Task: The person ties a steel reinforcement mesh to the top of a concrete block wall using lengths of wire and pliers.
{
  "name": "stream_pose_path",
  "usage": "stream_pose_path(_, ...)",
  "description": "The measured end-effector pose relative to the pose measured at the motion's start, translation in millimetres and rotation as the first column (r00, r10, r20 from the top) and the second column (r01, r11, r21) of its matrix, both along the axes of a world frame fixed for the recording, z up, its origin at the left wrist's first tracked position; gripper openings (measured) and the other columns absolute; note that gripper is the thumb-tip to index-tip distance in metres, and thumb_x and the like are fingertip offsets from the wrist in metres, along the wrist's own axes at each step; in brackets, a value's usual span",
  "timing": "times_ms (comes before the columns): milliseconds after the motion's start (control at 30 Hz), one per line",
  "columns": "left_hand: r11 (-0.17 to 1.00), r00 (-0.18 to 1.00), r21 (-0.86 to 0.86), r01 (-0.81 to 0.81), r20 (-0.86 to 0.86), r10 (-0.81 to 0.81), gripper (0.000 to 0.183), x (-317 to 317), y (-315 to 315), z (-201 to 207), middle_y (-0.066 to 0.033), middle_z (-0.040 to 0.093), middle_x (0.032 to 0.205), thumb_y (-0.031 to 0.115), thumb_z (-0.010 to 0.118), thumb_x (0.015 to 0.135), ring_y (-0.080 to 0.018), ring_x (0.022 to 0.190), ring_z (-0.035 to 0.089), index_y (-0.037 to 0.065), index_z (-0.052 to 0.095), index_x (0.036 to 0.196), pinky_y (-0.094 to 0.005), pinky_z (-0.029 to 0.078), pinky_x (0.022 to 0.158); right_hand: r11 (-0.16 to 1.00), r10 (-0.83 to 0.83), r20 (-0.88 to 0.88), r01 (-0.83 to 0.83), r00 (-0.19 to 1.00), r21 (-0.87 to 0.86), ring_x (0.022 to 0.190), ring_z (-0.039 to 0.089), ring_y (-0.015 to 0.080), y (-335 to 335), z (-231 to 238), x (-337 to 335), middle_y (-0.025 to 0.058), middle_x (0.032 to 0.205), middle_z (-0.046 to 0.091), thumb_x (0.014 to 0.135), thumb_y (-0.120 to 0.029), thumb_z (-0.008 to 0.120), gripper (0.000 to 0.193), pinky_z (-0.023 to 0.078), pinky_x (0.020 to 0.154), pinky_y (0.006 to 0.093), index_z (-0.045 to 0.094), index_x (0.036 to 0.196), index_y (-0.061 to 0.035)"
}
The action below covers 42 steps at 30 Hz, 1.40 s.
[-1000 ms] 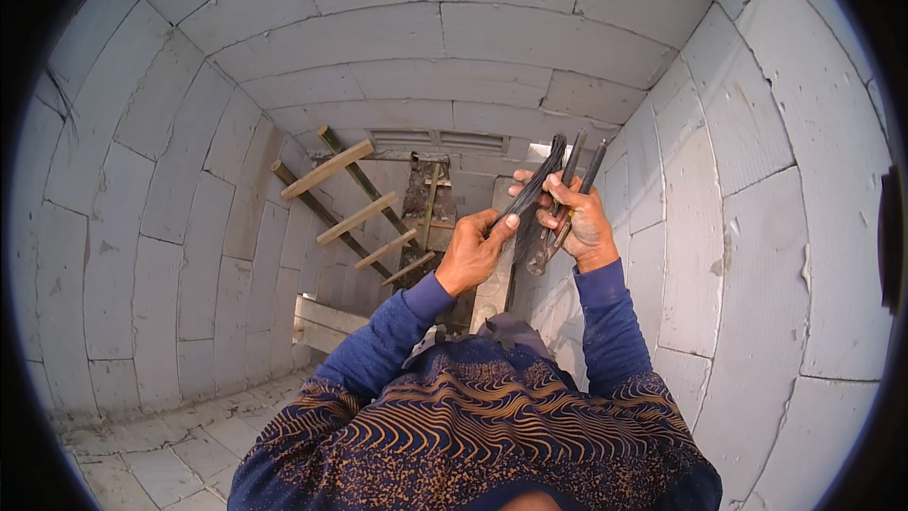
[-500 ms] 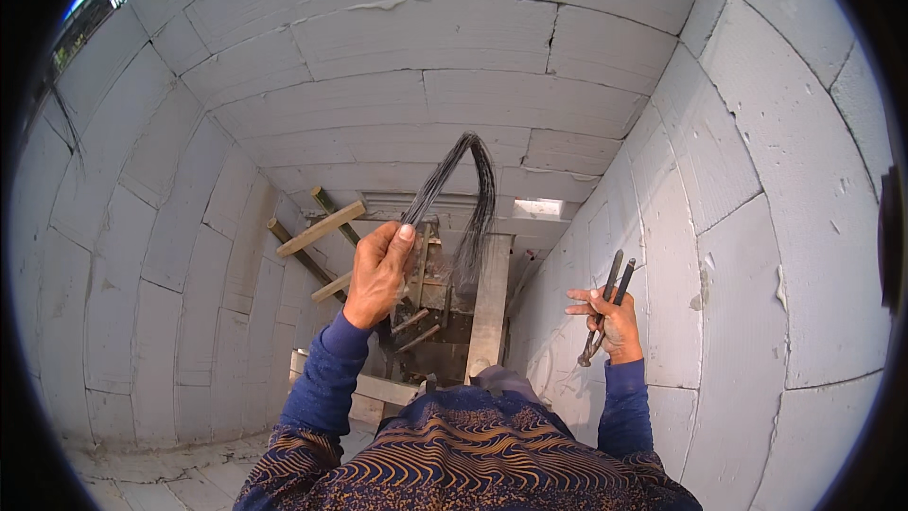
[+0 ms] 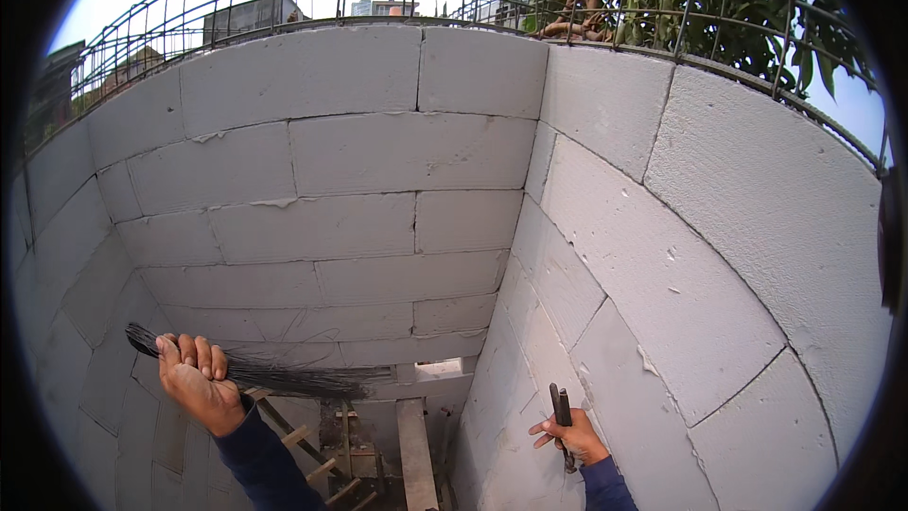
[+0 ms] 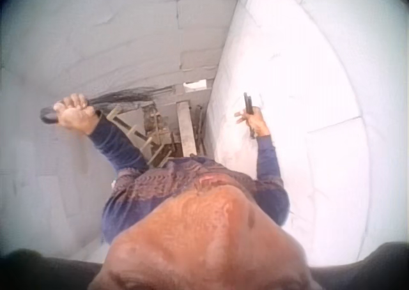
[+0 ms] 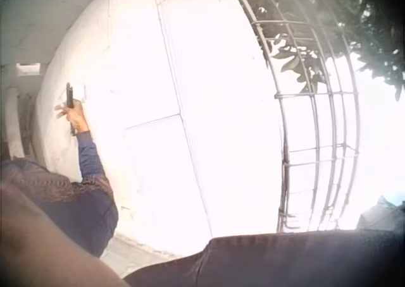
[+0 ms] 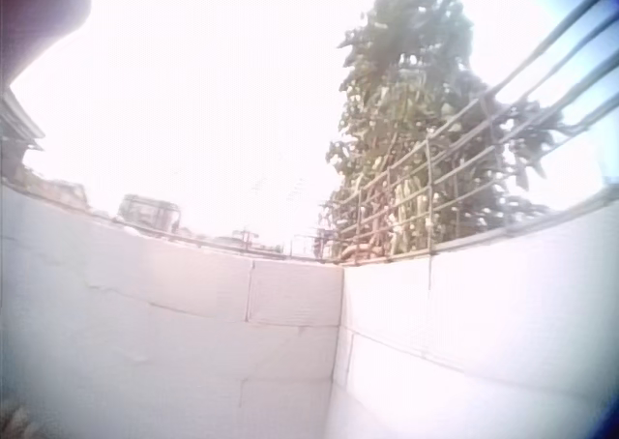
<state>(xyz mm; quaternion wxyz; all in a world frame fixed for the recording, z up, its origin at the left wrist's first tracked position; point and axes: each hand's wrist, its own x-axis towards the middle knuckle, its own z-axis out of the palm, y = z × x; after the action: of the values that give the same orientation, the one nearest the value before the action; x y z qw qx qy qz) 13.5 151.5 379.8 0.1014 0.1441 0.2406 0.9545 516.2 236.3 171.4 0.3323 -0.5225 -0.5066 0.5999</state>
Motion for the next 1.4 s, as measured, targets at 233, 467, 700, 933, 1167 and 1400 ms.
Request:
stream_pose_path(233,0.957,0.960,-0.090,-0.277,0.002,0.278,0.033,-15,24,42,0.0039,0.030,0.059,0.025,0.043,0.110,-0.0052,0.042,0.025,0.011,0.039,0.079,-0.0237,0.020,0.034,0.996,0.079,0.016,-0.079,0.997,-0.032,0.074,0.075,0.0245,5,5,22,0.0210,0.096,0.074,0.094,-0.014,0.069,0.020,0.041,0.047,0.0250,0.056,0.088,-0.0002)
stream_pose_path(467,0.939,0.942,-0.067,-0.336,-0.034,0.335,0.030,-52,95,154,-0.0024,0.043,0.056,0.023,0.045,0.104,-0.0116,0.037,0.036,0.006,0.042,0.079,-0.0263,0.027,0.031,0.996,0.090,0.008,-0.090,0.996,-0.006,0.073,0.074,0.0179,-4,8,29,0.0166,0.097,0.075,0.094,-0.018,0.071,0.020,0.037,0.047,0.0242,0.062,0.089,-0.0011)
stream_pose_path(700,0.831,0.451,0.150,-0.535,-0.782,0.431,0.016,55,238,484,-0.0079,0.062,0.072,0.020,0.071,0.085,-0.0207,0.059,0.058,0.007,0.063,0.080,-0.0328,0.048,0.056,0.982,0.177,0.043,-0.179,0.983,0.063,0.071,0.072,0.0180,11,6,33,0.0125,0.097,0.076,0.094,-0.023,0.073,0.027,0.045,0.054,0.0282,0.066,0.100,0.0023)
stream_pose_path(933,0.996,0.035,0.089,0.004,-0.995,0.088,0.043,388,180,472,-0.0307,0.064,0.120,0.031,0.052,0.097,-0.0417,0.115,0.062,-0.007,0.067,0.111,-0.0410,0.050,0.099,0.987,0.006,0.019,-0.008,1.000,0.160,0.064,0.070,0.0190,-14,27,22,0.0158,0.084,0.074,0.086,-0.016,0.073,0.024,0.056,0.061,0.0307,0.072,0.098,0.0052)
stream_pose_path(1167,0.963,0.061,-0.159,0.219,-0.982,-0.176,0.047,377,204,479,-0.0159,0.064,0.075,0.037,0.054,0.103,-0.0276,0.058,0.064,-0.008,0.065,0.095,-0.0412,0.052,0.051,0.981,0.148,-0.071,-0.137,0.987,0.135,0.068,0.070,0.0162,14,-32,41,0.0102,0.090,0.074,0.096,-0.020,0.069,0.021,0.051,0.065,0.0297,0.066,0.095,0.0004)
stream_pose_path(1400,0.740,-0.152,-0.329,0.586,-0.942,-0.298,0.036,381,180,478,0.0054,0.033,0.059,0.034,0.048,0.108,-0.0070,0.043,0.029,0.008,0.055,0.085,-0.0255,0.024,0.036,0.982,0.155,-0.001,-0.154,0.988,0.109,0.068,0.070,0.0148,16,-32,48,0.0096,0.091,0.074,0.096,-0.022,0.070,0.022,0.051,0.066,0.0307,0.065,0.096,-0.0003)
